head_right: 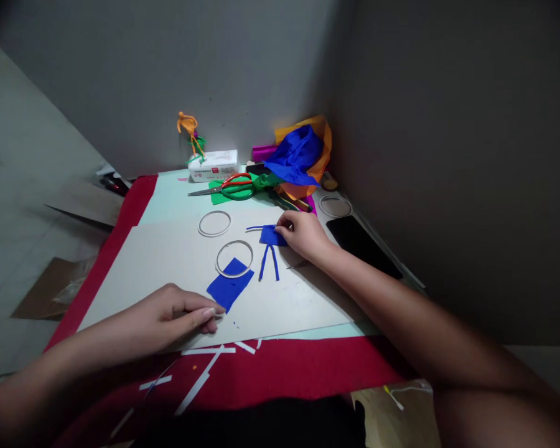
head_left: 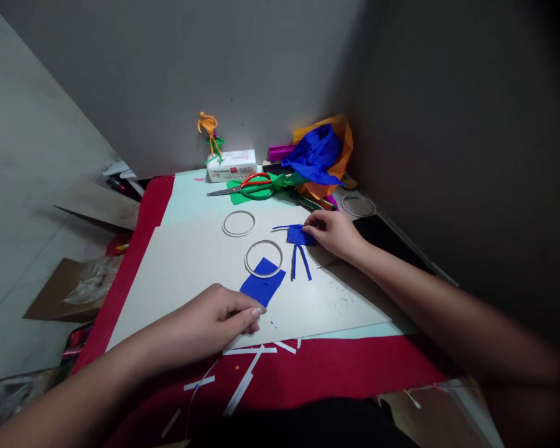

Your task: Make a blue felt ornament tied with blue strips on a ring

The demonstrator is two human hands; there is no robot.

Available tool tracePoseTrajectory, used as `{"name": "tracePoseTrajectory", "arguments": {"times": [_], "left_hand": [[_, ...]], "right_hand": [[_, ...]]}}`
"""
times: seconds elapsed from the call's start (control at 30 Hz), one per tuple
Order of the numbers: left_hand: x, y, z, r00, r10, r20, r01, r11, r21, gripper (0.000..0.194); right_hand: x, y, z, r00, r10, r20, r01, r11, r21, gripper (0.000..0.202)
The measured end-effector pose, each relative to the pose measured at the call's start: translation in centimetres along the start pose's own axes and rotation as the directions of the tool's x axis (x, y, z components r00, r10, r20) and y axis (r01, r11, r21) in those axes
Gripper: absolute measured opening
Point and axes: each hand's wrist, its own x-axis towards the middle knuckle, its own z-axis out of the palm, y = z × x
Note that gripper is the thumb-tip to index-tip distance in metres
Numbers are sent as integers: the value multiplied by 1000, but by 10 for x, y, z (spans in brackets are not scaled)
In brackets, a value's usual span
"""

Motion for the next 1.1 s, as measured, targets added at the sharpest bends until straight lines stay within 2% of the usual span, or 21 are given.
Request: {"name": "tracePoseTrajectory", "arguments": {"times": [0.1,0.3,0.6,0.7,0.8,0.83,0.87,0.93,1.0,1.1], "left_hand": [[4,0,0,999,-33,-1,33,999,42,37],[8,-1,-2,998,-67,-12,67,996,-65,37],[9,1,-5,992,-84,-90,65,979,-191,30],[9,0,-8,985,-70,-156,33,973,-230,28],[10,1,-13,977,-48,-206,0,974,-228,31],[10,2,-14,977,-43,-211,-6,974,-226,33],[10,2,-15,977,-37,-210,-11,974,-226,35],[11,3,-16,982,-6,-187,-36,975,-220,36],[12,4,-16,988,46,-146,-76,976,-206,36],[11,6,-16,988,118,-95,-131,980,-147,35]], "right_hand": [[0,3,3,999,-45,-18,43,994,-102,13],[-4,5,1,995,-95,-23,86,966,-245,18],[-1,10,1,999,-51,-13,46,971,-233,10],[-2,5,-10,999,-35,-3,33,985,-169,10],[-10,-11,-29,998,-29,60,29,1000,9,13],[-13,-18,-35,993,-22,115,-3,977,215,14],[-17,-27,-40,986,-29,167,-41,914,403,17],[-26,-44,-44,957,-66,282,-117,804,583,18],[-34,-61,-42,921,-125,369,-138,780,610,17],[-43,-80,-34,885,-186,428,-114,803,584,12]]}}
